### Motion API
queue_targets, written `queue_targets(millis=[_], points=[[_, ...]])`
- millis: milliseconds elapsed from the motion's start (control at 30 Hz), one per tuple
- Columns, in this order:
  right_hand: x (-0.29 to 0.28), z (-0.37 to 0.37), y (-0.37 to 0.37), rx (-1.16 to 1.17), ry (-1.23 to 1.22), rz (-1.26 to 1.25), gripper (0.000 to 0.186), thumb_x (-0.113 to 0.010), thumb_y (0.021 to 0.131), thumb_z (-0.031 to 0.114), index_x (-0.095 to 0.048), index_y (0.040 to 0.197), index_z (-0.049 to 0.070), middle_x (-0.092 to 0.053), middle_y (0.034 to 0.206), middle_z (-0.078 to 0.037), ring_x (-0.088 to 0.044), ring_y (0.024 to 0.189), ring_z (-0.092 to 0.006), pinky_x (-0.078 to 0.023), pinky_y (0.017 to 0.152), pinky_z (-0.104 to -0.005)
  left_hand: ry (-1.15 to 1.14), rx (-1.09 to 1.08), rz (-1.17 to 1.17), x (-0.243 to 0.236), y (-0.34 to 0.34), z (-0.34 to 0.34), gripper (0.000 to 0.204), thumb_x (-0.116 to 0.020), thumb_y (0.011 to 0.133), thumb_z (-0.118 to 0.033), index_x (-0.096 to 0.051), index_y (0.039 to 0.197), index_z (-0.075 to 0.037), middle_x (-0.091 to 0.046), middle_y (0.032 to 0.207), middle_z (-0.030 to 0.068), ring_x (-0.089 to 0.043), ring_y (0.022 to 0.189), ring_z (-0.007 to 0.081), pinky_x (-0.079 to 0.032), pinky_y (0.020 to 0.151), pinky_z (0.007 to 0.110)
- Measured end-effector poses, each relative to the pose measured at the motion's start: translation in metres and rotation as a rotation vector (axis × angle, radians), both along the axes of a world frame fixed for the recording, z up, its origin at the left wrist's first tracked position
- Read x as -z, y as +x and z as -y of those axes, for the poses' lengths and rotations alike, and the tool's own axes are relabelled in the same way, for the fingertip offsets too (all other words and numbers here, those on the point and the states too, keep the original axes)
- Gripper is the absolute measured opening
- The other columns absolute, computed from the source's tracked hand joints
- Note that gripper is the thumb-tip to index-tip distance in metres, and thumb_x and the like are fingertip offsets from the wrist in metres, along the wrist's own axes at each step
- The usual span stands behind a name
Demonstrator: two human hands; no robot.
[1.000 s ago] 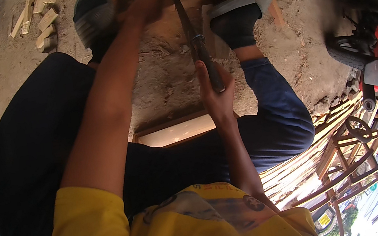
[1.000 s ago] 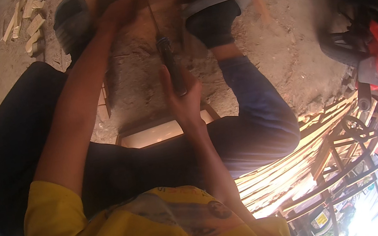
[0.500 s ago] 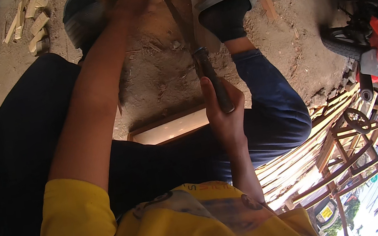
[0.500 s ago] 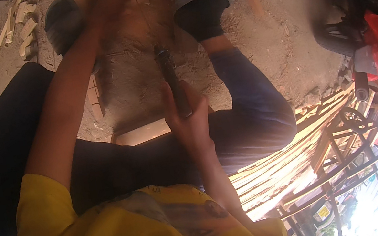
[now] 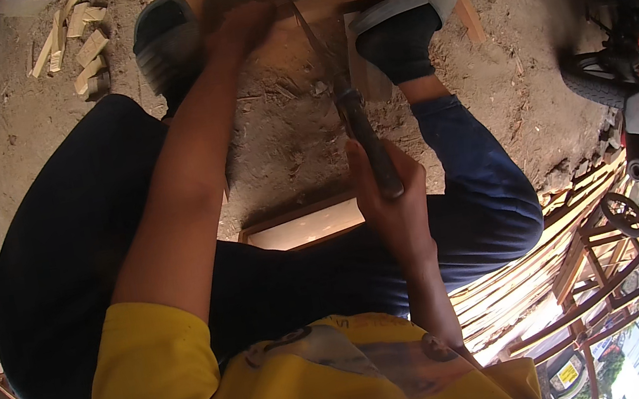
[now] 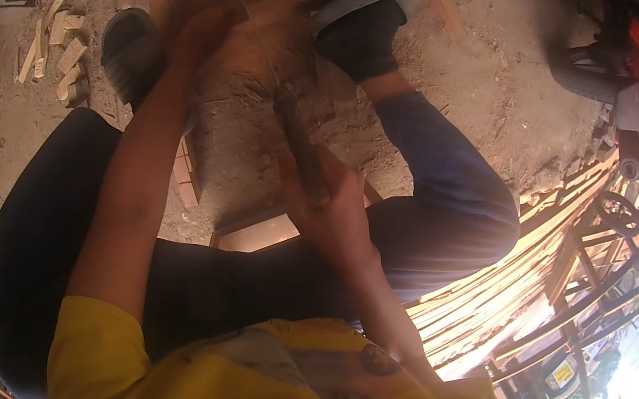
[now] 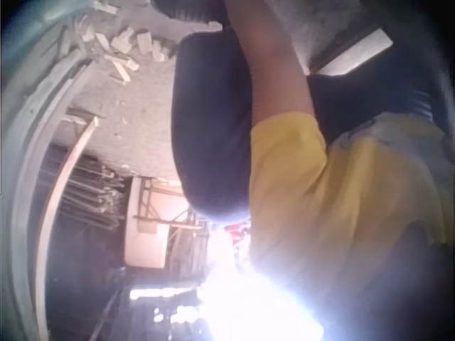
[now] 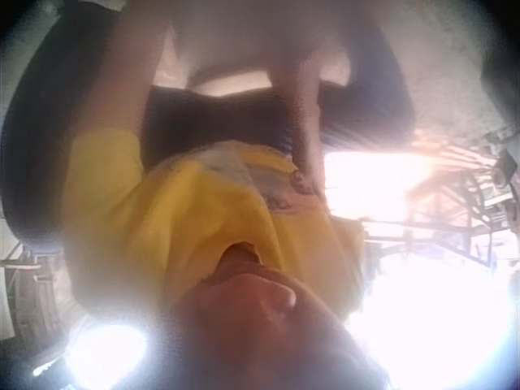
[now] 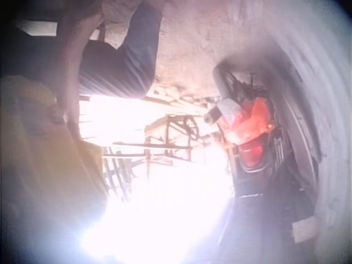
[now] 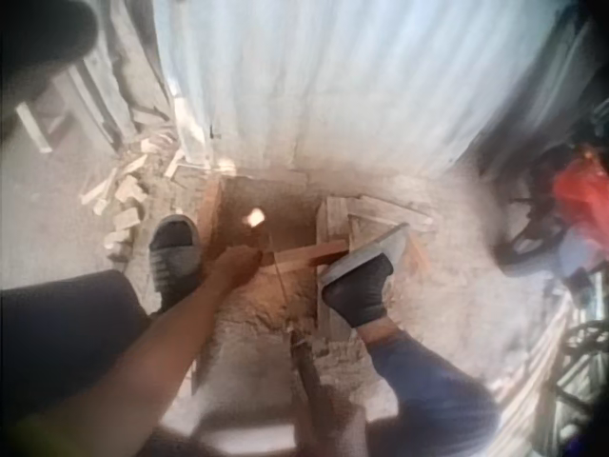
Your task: The person sits on the ground and uses a hand saw to cut a small wooden block held between their feet. They repeatedly saw along marked lines, pause to inspect the cut, and continue sawing until the block is separated into smaller pieces.
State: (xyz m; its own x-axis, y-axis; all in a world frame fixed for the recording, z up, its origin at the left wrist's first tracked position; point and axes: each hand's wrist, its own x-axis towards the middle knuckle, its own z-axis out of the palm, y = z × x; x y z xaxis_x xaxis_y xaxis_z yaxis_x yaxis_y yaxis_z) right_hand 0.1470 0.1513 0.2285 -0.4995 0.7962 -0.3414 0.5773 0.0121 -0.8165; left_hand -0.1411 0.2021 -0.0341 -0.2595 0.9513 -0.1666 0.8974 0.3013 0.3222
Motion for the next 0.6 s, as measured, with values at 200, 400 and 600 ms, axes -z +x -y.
queue_targets(millis=[200,400,600], points=[[-0.014,0.020,0.009,0.021,-0.001,0.052,0.025,-0.063,0.091,0.009,-0.054,0.069,0.000,-0.051,0.053,-0.005,-0.044,0.050,-0.0047,-0.034,0.045,-0.0269,0.028,0.002,0.028,-0.009,-0.002,0.011,0.023,-0.056,0.088,-0.019,-0.060,0.107,-0.007,-0.067,0.095,0.0175,-0.065,0.091,0.0359,-0.052,0.079,0.047],[0.031,-0.006,-0.013,0.108,-0.046,-0.041,0.021,-0.063,0.092,0.013,-0.059,0.078,-0.002,-0.054,0.059,-0.005,-0.046,0.057,-0.0040,-0.036,0.051,-0.0270,0.068,-0.044,0.104,-0.025,0.006,0.004,0.049,-0.062,0.085,-0.045,-0.061,0.113,-0.005,-0.069,0.101,0.0183,-0.067,0.097,0.0346,-0.053,0.083,0.045],[0.035,-0.003,-0.010,0.088,-0.027,-0.056,0.020,-0.063,0.093,0.013,-0.060,0.080,-0.003,-0.055,0.060,-0.005,-0.046,0.059,-0.0035,-0.037,0.052,-0.0267,0.414,-0.306,0.565,-0.022,-0.001,0.005,0.041,-0.061,0.086,-0.038,-0.066,0.113,-0.008,-0.070,0.092,0.0162,-0.069,0.085,0.0282,-0.053,0.076,0.038]])
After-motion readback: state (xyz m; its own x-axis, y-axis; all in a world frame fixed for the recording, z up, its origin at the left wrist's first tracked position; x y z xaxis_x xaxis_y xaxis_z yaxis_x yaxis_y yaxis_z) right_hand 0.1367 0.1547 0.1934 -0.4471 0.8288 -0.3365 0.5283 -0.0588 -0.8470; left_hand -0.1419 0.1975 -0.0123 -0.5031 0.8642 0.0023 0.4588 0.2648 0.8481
